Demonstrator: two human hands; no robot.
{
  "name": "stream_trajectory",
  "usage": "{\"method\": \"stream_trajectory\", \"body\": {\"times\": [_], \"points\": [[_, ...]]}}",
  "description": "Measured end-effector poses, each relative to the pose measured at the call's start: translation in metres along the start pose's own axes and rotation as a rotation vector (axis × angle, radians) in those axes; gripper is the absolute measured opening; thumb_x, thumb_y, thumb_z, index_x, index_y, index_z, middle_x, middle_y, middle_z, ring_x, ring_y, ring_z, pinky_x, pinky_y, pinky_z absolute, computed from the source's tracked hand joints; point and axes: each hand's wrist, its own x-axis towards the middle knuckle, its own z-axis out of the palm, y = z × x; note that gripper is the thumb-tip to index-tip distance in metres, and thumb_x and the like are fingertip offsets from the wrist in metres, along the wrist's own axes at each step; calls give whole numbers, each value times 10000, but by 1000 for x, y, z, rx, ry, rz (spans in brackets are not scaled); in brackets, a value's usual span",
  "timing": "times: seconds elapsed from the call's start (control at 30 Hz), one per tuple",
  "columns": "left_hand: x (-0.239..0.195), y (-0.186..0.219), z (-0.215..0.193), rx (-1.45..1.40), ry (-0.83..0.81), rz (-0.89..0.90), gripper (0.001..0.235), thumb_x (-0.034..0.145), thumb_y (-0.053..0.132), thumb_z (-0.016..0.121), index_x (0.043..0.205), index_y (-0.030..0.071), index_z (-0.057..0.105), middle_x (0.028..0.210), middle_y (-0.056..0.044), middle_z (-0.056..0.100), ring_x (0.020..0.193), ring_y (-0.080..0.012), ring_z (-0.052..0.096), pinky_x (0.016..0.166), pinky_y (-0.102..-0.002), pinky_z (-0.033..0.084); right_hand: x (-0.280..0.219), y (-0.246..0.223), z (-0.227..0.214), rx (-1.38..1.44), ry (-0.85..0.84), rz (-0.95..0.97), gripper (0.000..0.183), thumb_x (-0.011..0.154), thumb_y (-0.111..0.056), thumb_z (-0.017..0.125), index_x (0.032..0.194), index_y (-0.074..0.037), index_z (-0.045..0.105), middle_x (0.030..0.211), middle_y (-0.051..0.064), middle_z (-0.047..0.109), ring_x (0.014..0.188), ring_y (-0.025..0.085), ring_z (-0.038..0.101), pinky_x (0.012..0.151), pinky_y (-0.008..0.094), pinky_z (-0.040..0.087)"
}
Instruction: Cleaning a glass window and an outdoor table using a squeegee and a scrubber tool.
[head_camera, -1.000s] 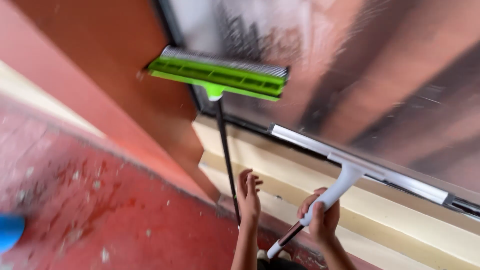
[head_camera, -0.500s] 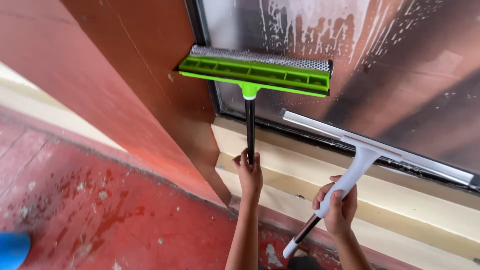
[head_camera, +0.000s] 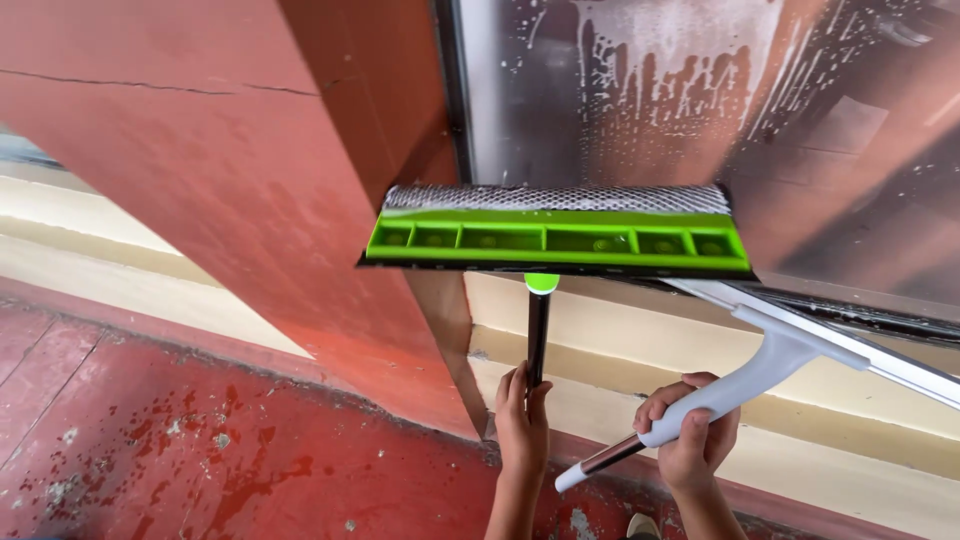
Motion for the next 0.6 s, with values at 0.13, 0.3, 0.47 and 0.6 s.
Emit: {"method": "stream_trajectory", "body": {"times": [0.13, 0.3, 0.47, 0.6], "points": [[2, 4, -45, 55, -32, 126, 375, 936, 32, 682, 1301, -19, 612, 1107, -155, 684, 943, -303, 683, 787, -383, 566, -9, -4, 19, 60, -6, -15, 506, 1074, -492, 524, 1299, -50, 427, 729, 110, 539, 571, 189, 551, 514, 378, 502], [0, -2, -89, 147, -30, 161, 383, 922, 28, 691, 1301, 18, 636, 1058, -135, 695, 886, -301, 692, 743, -385, 565, -26, -3, 35, 133, 0, 17, 489, 1077, -484, 515, 1298, -57, 424, 703, 108, 532, 524, 199, 551, 477, 363, 501], [-12, -23, -114, 60, -62, 153, 423, 930, -64, 596, 1347, 8, 590, 1108, -160, 662, 909, -293, 721, 731, -365, 597, -46, 1, 55, 123, -45, 35, 467, 1069, -453, 515, 1275, -46, 418, 699, 120, 544, 505, 211, 552, 480, 376, 506], [-22, -28, -130, -5, -51, 136, 409, 947, -83, 548, 1344, 10, 580, 1153, -162, 649, 923, -283, 741, 729, -348, 631, -67, 10, 59, 180, -73, 31, 460, 1060, -434, 537, 1273, -43, 422, 706, 122, 549, 523, 215, 558, 486, 385, 506]]}}
